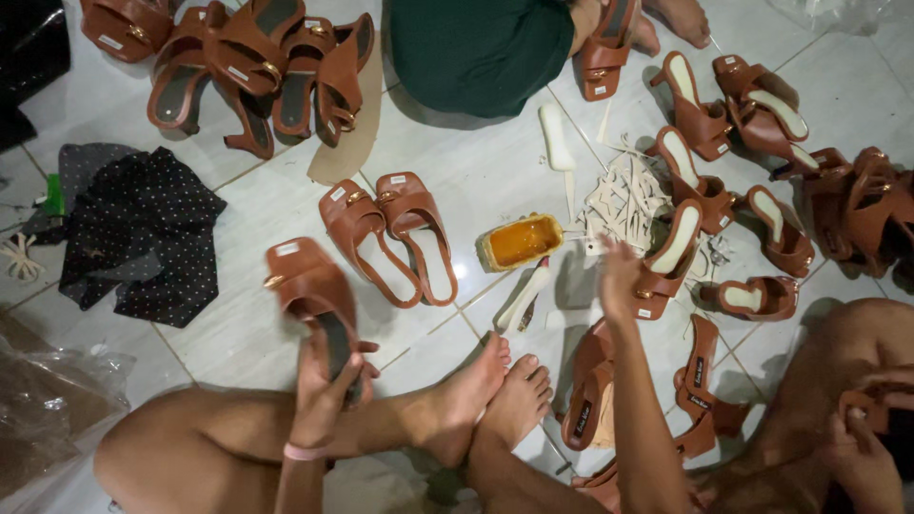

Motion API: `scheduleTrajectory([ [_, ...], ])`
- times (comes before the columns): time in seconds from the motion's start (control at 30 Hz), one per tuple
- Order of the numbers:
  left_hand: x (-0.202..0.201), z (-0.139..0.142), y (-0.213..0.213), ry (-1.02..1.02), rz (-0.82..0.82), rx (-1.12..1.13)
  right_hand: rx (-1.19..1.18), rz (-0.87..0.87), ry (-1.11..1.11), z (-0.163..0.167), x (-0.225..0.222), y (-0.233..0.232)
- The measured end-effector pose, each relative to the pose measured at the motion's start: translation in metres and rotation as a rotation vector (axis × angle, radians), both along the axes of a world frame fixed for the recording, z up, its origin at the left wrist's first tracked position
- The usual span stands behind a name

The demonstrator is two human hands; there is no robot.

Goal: The person sits on the floor and assembles brown sandals by inserting white insoles into the shoe uppers. They press the insoles into place and handle multiple pairs of sandals and loose insoles scattered around them.

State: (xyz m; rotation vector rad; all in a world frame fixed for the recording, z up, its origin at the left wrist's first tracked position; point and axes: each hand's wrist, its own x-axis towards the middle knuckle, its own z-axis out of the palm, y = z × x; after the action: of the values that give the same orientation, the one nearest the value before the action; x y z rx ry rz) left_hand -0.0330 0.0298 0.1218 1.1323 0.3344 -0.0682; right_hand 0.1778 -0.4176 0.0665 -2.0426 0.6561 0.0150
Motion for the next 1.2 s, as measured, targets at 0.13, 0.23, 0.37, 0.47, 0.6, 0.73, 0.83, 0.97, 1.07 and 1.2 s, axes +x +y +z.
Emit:
scheduleTrajectory([
  [0.13, 0.007, -0.013, -0.039, -0.07, 0.063, -0.097, 0.44, -0.066, -0.434, 0.054, -0.022, -0.015],
  [0.23, 0.016, -0.018, -0.076, -0.043, 0.106, -0.377, 0.832, 0.048, -0.656, 0.103, -0.054, 0.004],
  [0.37, 0.037, -0.013, -0.103, -0.029, 0.01, -0.38, 0.097, 0.417, -0.376, 0.112, -0.104, 0.082],
  [0.47, 0.026, -0.006, -0.105, -0.019, -0.083, -0.222, 0.417, 0.786, -0.442, 0.095, -0.148, 0.136],
  [0.6, -0.005, -0.015, -0.1, 0.027, -0.162, 0.222, 0.294, 0.796, -0.296, 0.077, -0.172, 0.159],
  [0.73, -0.031, -0.034, -0.105, 0.118, -0.162, 0.348, -0.028, 0.827, -0.186, 0.063, -0.176, 0.17],
  [0.83, -0.048, -0.043, -0.11, 0.21, -0.188, 0.192, -0.162, 0.878, -0.16, 0.054, -0.174, 0.178],
  [0.97, -0.053, -0.048, -0.111, 0.144, -0.192, 0.272, -0.189, 0.891, -0.152, 0.047, -0.177, 0.182],
  [1.07, -0.05, -0.047, -0.109, 0.113, -0.214, 0.348, -0.183, 0.882, -0.164, 0.043, -0.179, 0.182],
  [1.2, -0.049, -0.041, -0.11, 0.104, -0.235, 0.396, -0.201, 0.89, -0.153, 0.041, -0.179, 0.182],
])
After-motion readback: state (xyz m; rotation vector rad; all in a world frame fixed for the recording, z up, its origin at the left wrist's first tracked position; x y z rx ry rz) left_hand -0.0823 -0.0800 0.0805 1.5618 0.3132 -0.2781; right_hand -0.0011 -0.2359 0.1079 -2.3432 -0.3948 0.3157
